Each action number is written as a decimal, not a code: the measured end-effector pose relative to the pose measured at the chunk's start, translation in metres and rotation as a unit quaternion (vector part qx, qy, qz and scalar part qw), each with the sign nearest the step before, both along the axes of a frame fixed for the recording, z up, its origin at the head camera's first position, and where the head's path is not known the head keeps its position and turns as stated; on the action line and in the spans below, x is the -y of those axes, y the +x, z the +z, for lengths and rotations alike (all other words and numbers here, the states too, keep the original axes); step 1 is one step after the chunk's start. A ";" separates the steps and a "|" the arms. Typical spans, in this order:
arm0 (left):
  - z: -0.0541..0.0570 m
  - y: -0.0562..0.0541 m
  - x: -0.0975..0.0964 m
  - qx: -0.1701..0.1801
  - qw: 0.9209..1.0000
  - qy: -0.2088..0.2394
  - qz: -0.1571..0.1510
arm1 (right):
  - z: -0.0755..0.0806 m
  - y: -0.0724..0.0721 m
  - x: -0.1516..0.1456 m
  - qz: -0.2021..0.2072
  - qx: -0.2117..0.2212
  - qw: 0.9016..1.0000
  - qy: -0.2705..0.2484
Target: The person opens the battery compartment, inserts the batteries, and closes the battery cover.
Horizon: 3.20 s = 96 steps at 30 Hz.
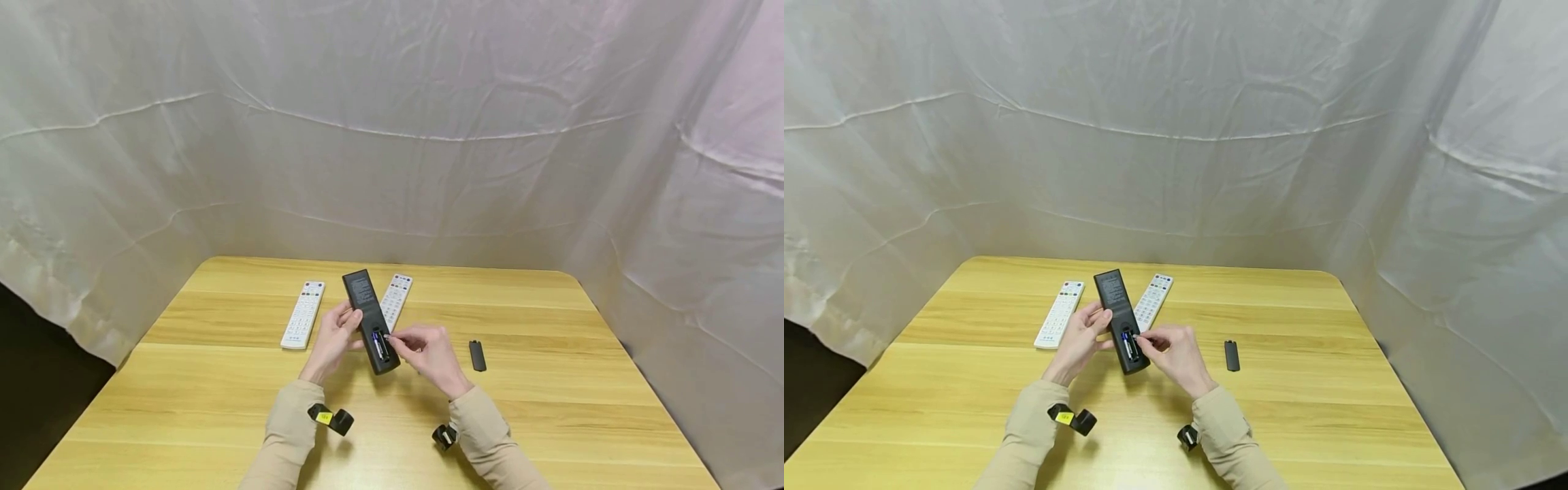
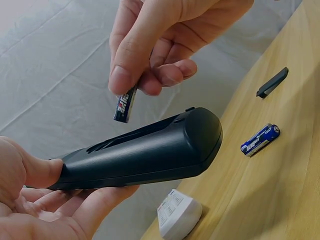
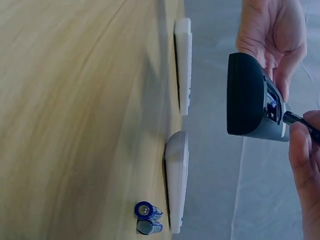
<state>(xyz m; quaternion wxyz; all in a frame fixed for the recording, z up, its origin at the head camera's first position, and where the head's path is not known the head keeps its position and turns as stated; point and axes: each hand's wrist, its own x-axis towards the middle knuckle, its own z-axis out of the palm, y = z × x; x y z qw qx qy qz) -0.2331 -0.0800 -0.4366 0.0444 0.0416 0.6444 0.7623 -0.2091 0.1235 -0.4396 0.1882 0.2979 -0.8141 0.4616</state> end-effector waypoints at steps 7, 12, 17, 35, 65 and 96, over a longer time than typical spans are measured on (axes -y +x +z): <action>0.001 0.001 0.000 0.002 1.000 0.005 0.000 | -0.007 -0.001 0.004 0.002 -0.093 0.995 0.024; 0.000 0.001 0.000 0.000 1.000 0.013 -0.002 | -0.009 -0.001 0.007 0.006 -0.129 0.991 0.043; 0.000 0.001 0.002 -0.005 1.000 0.025 -0.007 | -0.008 0.002 0.007 0.018 -0.121 0.991 0.057; -0.001 0.001 0.008 0.004 0.999 0.036 -0.011 | -0.002 0.004 0.003 0.042 -0.080 0.987 0.130; 0.001 0.003 0.003 -0.017 0.996 0.033 -0.083 | 0.001 0.003 0.011 -0.070 0.209 0.975 -0.028; -0.003 0.001 0.002 -0.003 0.997 0.039 -0.069 | -0.003 0.001 0.015 -0.063 0.217 0.974 -0.007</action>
